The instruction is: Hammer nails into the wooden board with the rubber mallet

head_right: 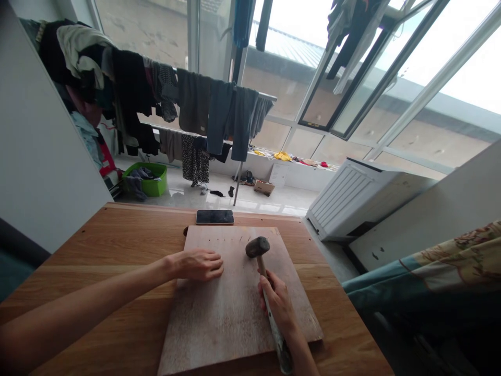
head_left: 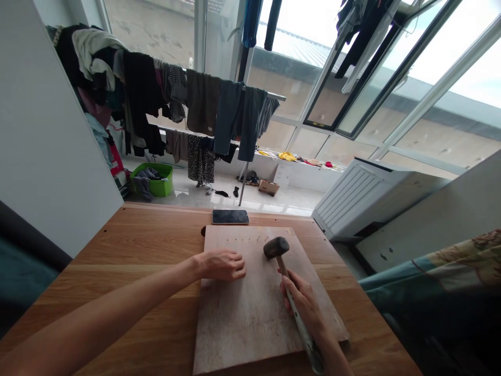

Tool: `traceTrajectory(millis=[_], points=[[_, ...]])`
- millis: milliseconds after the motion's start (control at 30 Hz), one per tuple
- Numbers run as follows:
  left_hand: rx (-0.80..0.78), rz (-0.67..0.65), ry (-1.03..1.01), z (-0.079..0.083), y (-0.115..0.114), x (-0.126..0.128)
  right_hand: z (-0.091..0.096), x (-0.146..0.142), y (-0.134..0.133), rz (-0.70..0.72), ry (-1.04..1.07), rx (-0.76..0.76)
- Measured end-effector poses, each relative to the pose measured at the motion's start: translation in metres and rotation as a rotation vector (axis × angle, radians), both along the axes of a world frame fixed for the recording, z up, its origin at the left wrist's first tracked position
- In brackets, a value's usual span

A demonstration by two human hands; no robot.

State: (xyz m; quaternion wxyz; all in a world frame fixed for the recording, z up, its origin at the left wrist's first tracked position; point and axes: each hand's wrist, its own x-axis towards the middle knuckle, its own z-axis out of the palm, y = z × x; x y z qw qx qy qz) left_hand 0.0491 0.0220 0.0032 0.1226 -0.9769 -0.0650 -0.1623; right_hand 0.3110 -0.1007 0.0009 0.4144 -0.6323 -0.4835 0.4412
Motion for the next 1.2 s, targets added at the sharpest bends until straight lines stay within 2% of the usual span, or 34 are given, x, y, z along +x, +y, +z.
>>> traceTrajectory(millis=[100,267,367,433,500,567,633,700,767,1000,1200], points=[[0.008,-0.118,0.079,0.013,0.001,0.003,-0.002,0.001,0.000,-0.026,0.041,0.003],[-0.181,-0.078,0.045,0.023,-0.007,0.018,-0.002,0.001,0.000,-0.021,0.057,-0.001],[-0.328,-0.065,-0.018,0.026,-0.004,0.028,-0.003,0.001,-0.001,-0.024,0.058,-0.014],[-0.449,0.039,-0.125,0.024,0.006,0.035,-0.004,0.002,-0.001,-0.028,0.069,-0.016],[-0.623,0.215,-0.311,0.018,0.019,0.043,-0.004,0.002,-0.001,-0.029,0.077,-0.021],[-0.798,0.390,-0.502,0.007,0.030,0.050,-0.005,0.002,-0.001,-0.027,0.078,-0.023],[-0.887,0.523,-0.608,-0.005,0.037,0.056,-0.005,0.002,-0.001,-0.023,0.073,-0.020],[-0.887,0.587,-0.616,-0.014,0.039,0.060,-0.004,0.002,-0.001,-0.014,0.067,-0.011],[-0.875,0.596,-0.600,-0.019,0.038,0.062,-0.004,0.002,-0.001,-0.008,0.065,-0.010],[-0.960,0.639,-0.622,-0.018,0.040,0.065,-0.003,0.002,-0.001,-0.017,0.061,-0.030],[-0.895,0.639,-0.616,-0.023,0.043,0.065,-0.002,0.001,-0.002,-0.023,0.053,-0.032]])
